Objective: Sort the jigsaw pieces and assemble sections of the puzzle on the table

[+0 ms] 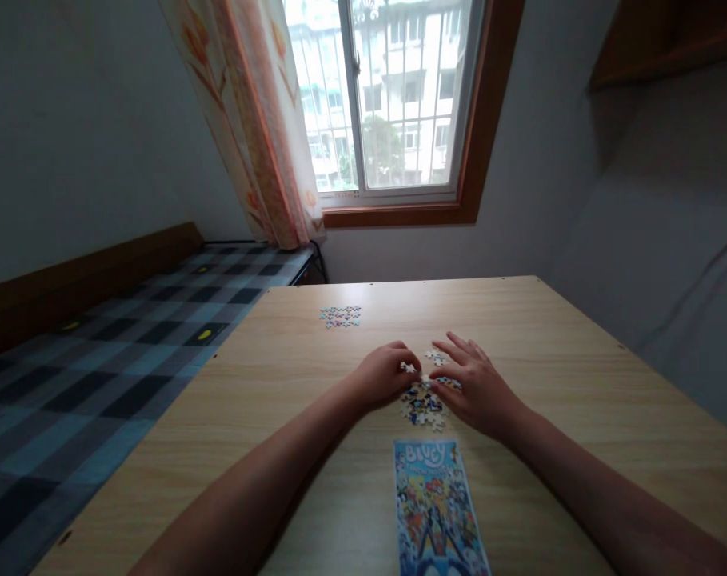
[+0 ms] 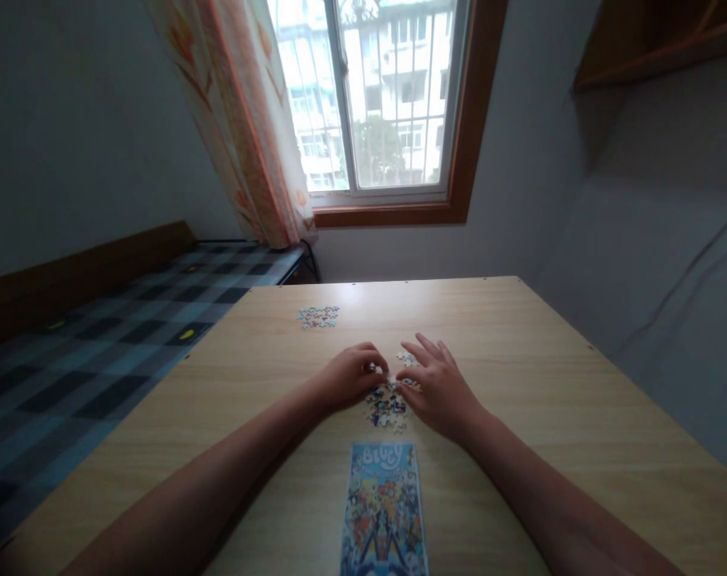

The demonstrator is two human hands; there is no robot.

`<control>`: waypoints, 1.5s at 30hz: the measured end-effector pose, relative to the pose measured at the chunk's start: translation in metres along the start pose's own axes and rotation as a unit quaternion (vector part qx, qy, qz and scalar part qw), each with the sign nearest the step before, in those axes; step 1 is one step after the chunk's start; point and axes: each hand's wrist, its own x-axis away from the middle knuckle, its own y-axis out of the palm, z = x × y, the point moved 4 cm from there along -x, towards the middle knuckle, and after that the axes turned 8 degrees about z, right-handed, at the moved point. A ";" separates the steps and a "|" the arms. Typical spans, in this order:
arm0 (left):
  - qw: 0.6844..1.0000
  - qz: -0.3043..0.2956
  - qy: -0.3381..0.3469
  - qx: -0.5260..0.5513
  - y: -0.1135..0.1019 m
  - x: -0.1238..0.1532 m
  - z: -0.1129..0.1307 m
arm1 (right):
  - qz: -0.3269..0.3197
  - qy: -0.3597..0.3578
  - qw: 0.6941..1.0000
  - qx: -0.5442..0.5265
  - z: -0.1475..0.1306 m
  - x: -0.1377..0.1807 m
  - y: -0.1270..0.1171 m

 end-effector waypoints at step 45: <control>0.992 0.002 -0.041 -0.117 -0.041 0.004 -0.055 | -0.014 0.052 0.999 -0.008 0.007 -0.003 0.007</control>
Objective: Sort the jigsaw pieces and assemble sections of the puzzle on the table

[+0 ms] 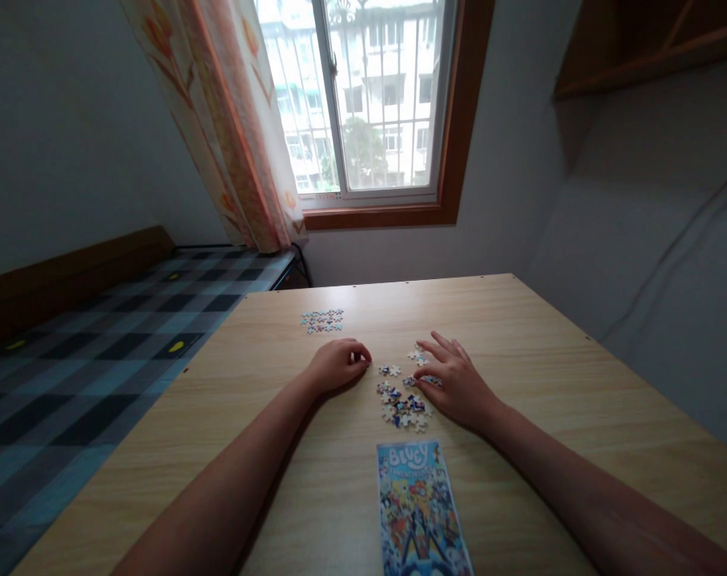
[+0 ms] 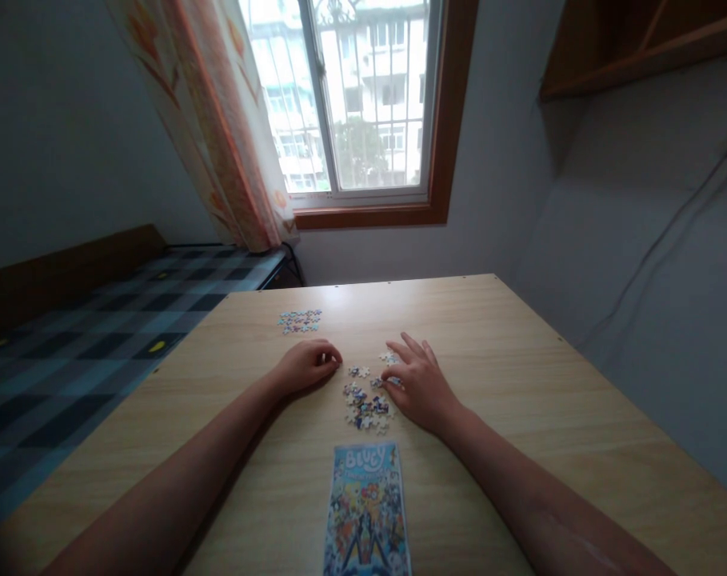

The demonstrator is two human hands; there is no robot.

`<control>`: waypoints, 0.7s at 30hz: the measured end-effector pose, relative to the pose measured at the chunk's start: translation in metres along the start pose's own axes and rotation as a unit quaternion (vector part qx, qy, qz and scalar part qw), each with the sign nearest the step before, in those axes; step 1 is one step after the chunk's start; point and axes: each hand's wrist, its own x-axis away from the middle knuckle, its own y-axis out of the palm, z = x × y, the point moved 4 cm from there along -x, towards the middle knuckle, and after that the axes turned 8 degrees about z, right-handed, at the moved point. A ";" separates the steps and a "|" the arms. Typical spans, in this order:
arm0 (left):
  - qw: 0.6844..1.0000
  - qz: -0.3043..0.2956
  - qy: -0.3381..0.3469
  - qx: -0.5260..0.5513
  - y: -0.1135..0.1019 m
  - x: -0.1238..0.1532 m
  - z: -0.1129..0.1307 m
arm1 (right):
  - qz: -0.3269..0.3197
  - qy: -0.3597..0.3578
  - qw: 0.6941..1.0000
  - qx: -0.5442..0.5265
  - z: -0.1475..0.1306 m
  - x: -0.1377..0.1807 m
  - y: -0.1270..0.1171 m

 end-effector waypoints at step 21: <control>0.999 0.029 -0.031 -0.019 0.020 0.006 0.072 | 0.016 -0.006 0.999 -0.028 0.007 -0.002 -0.001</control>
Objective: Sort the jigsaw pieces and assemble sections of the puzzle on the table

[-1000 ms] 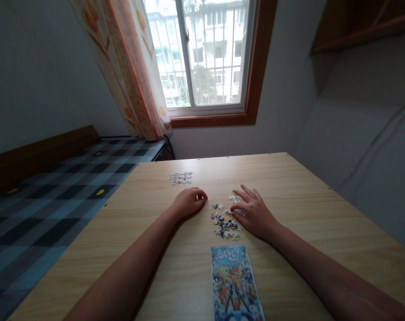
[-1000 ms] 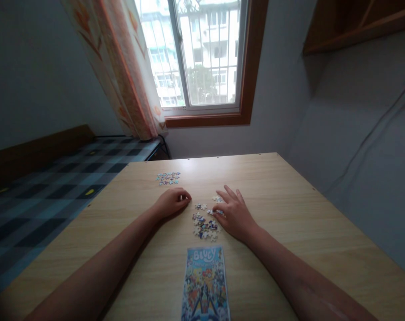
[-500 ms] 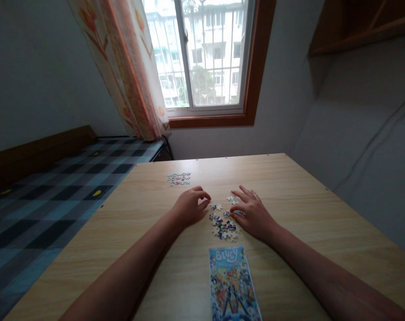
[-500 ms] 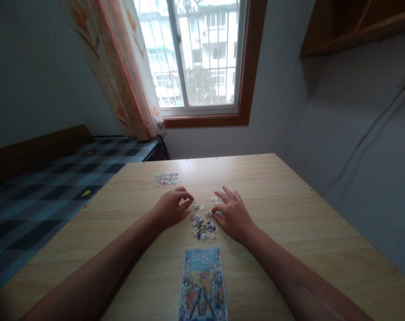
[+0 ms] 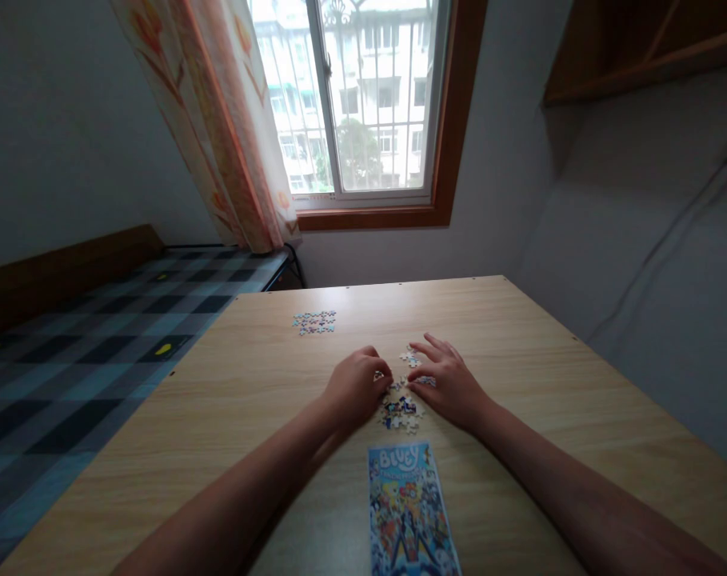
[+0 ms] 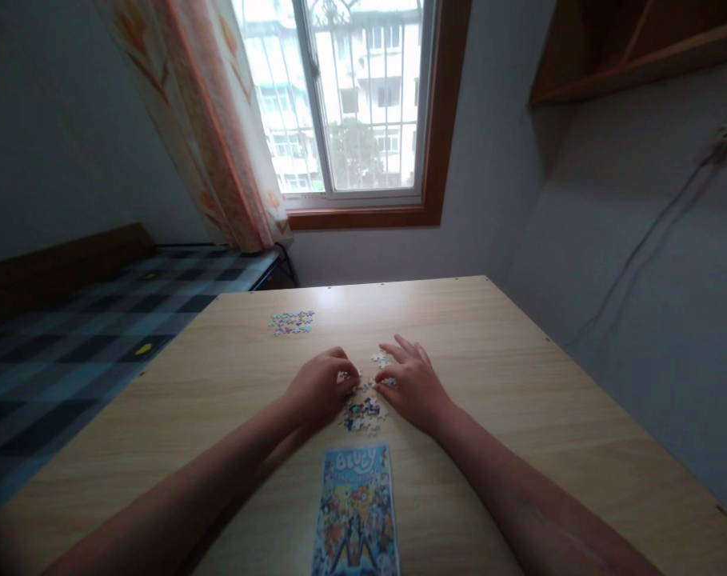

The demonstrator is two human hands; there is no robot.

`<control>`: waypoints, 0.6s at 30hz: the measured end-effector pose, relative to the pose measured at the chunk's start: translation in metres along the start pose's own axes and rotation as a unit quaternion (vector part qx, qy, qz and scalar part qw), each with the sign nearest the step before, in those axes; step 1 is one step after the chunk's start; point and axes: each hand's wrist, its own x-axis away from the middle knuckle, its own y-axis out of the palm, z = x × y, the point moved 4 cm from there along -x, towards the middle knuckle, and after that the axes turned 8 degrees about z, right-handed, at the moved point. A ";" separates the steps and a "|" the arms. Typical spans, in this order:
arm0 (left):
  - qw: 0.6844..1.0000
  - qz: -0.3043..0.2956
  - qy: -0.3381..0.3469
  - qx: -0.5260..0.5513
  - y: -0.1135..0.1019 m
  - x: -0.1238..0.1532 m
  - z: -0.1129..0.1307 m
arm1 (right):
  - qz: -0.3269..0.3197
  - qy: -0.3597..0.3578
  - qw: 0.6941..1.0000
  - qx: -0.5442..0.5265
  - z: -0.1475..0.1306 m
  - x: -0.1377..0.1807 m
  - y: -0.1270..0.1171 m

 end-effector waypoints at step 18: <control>0.998 -0.031 0.006 -0.045 0.000 0.004 0.010 | -0.035 0.011 0.999 0.039 -0.007 0.002 -0.005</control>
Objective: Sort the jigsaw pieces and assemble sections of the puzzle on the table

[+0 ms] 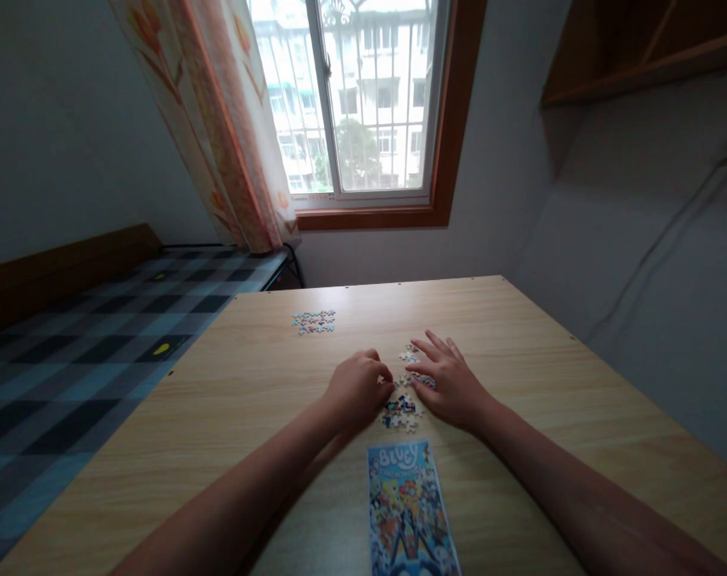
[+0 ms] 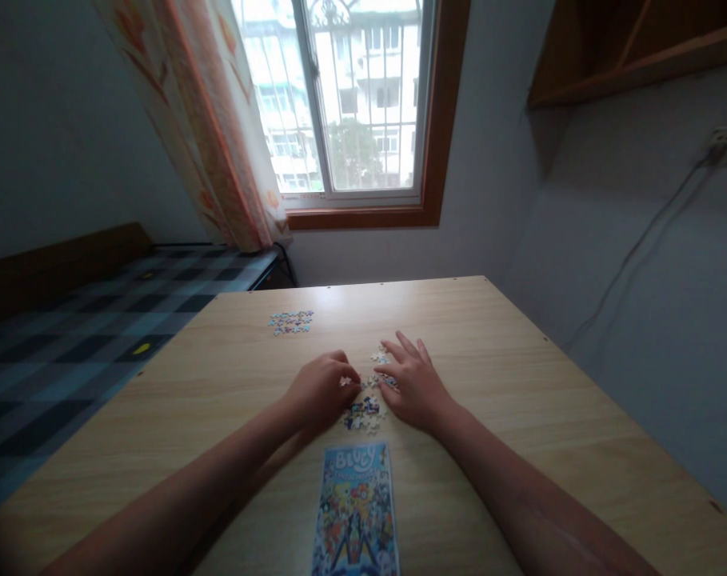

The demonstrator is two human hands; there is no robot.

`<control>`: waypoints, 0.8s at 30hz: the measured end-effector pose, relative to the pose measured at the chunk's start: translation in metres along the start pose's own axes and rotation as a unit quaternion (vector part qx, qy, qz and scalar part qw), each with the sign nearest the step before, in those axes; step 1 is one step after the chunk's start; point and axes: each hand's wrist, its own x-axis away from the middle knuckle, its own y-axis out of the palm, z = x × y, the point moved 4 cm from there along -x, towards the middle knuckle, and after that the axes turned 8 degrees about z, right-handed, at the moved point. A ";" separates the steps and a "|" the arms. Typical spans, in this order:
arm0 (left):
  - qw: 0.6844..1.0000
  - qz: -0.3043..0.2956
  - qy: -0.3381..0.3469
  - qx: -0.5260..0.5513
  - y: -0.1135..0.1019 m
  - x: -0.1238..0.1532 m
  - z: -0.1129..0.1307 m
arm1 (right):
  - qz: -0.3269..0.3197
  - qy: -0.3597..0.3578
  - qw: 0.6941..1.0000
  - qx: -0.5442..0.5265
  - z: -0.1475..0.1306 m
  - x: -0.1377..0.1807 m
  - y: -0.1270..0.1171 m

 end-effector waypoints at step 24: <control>0.999 -0.005 0.043 0.003 0.002 0.001 0.005 | 0.079 0.209 0.926 -0.305 0.033 -0.005 0.002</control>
